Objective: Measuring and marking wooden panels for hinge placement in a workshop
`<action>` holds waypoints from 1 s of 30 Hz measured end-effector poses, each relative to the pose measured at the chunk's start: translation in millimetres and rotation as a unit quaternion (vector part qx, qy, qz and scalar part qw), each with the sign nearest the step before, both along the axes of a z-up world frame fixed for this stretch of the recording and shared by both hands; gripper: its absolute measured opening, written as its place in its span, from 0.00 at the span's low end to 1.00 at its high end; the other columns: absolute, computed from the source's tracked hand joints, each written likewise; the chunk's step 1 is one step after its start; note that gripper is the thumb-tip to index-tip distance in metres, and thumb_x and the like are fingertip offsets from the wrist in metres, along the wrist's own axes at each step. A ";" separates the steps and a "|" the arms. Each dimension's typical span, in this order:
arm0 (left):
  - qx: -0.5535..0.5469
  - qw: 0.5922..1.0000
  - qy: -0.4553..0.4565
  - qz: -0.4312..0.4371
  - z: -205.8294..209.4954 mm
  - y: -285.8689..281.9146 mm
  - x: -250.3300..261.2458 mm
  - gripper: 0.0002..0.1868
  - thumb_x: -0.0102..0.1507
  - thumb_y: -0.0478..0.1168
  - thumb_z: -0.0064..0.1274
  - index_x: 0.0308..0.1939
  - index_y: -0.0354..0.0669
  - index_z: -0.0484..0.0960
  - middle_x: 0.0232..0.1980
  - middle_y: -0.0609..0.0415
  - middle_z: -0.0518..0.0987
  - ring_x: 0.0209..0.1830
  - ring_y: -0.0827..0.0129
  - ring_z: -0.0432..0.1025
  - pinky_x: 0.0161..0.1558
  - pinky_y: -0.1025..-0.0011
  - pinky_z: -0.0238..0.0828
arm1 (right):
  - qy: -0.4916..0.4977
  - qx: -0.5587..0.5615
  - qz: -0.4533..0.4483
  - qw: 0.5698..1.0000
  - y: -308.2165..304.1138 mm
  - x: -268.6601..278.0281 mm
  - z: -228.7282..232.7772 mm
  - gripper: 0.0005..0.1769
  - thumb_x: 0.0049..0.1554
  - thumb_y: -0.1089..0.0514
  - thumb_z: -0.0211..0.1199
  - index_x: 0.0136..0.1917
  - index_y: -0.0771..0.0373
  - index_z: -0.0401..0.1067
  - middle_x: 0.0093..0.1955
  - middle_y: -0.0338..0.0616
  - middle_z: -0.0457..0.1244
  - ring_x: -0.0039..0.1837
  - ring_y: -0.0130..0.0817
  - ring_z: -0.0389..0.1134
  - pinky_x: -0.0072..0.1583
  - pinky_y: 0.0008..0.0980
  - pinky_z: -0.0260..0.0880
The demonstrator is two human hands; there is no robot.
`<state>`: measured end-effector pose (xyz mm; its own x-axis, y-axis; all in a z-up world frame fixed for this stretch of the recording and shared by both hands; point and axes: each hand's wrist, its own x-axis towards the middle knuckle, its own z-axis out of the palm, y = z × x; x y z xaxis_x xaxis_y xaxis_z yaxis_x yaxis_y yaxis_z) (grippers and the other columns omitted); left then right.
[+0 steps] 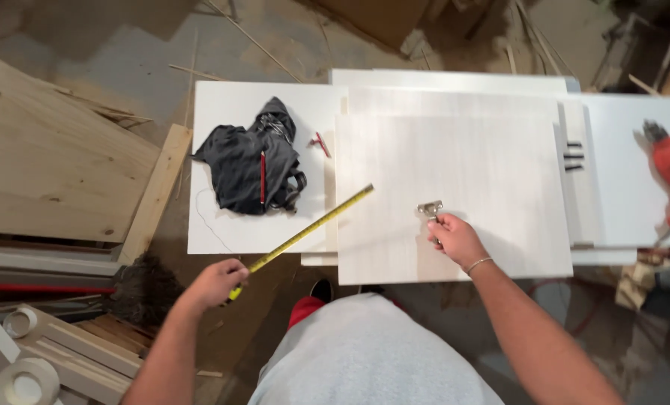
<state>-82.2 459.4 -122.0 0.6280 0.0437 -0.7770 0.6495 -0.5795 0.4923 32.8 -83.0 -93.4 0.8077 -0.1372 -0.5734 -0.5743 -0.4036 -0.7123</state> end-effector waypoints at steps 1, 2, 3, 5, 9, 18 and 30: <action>-0.039 0.998 -0.008 0.044 -10.6 -5.6 -5.1 0.14 0.63 0.48 0.57 0.45 0.47 0.90 0.37 0.47 0.87 0.36 0.60 0.79 0.43 0.63 0.76 | 0.018 -0.014 0.030 0.999 -1.8 9.3 5.7 0.18 0.61 0.52 0.62 0.59 0.64 0.73 0.40 0.53 0.70 0.32 0.34 0.69 0.36 0.28 0.75; -0.077 0.993 -0.016 0.087 -21.6 -11.8 -9.3 0.13 0.63 0.47 0.58 0.45 0.45 0.90 0.35 0.47 0.87 0.33 0.61 0.78 0.41 0.64 0.75 | 0.036 -0.028 0.060 0.997 -3.7 19.4 11.1 0.18 0.61 0.51 0.62 0.59 0.65 0.73 0.39 0.54 0.71 0.32 0.36 0.69 0.35 0.29 0.74; -0.074 0.992 -0.016 0.100 -26.9 -24.8 -16.1 0.13 0.63 0.47 0.58 0.45 0.45 0.90 0.35 0.47 0.87 0.33 0.61 0.78 0.41 0.64 0.75 | 0.037 -0.026 0.073 0.996 -2.4 27.3 25.8 0.18 0.61 0.51 0.62 0.59 0.65 0.73 0.39 0.54 0.71 0.32 0.36 0.69 0.35 0.29 0.74; -0.160 0.961 -0.035 0.224 -35.5 -49.2 -26.9 0.10 0.63 0.41 0.59 0.43 0.38 0.87 0.31 0.50 0.82 0.29 0.66 0.73 0.37 0.69 0.73 | 0.055 -0.152 0.220 0.962 2.0 45.9 53.6 0.21 0.58 0.48 0.64 0.59 0.61 0.76 0.38 0.47 0.72 0.36 0.33 0.73 0.43 0.32 0.77; -0.124 0.967 -0.052 0.217 5.3 -96.0 -39.4 0.12 0.65 0.44 0.54 0.29 0.47 0.84 0.27 0.59 0.76 0.24 0.73 0.64 0.29 0.71 0.61 | 0.058 -0.298 0.374 0.876 15.1 74.5 101.9 0.19 0.59 0.37 0.56 0.42 0.53 0.69 0.36 0.38 0.65 0.41 0.35 0.66 0.46 0.34 0.60; -0.045 0.938 -0.052 0.339 75.7 -143.9 -60.6 0.13 0.64 0.42 0.53 0.24 0.47 0.82 0.25 0.62 0.75 0.28 0.76 0.63 0.37 0.73 0.59 | -0.005 -0.420 0.445 0.791 38.0 142.1 94.3 0.25 0.58 0.29 0.50 0.48 0.47 0.76 0.51 0.28 0.70 0.53 0.33 0.72 0.55 0.33 0.69; -0.046 0.877 -0.060 0.474 70.7 -170.4 -92.2 0.14 0.65 0.42 0.54 0.24 0.43 0.82 0.25 0.60 0.78 0.25 0.76 0.63 0.33 0.74 0.58 | -0.630 0.001 0.611 0.479 319.9 151.7 -8.5 0.05 0.53 0.66 0.55 0.38 0.58 0.66 0.43 0.38 0.64 0.44 0.41 0.62 0.49 0.39 0.57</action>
<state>-174.4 289.0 -51.3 0.4212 0.5309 -0.7353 0.7578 0.2394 0.6069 184.5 236.9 -101.9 -0.0101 0.8796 0.4756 0.9765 0.1110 -0.1845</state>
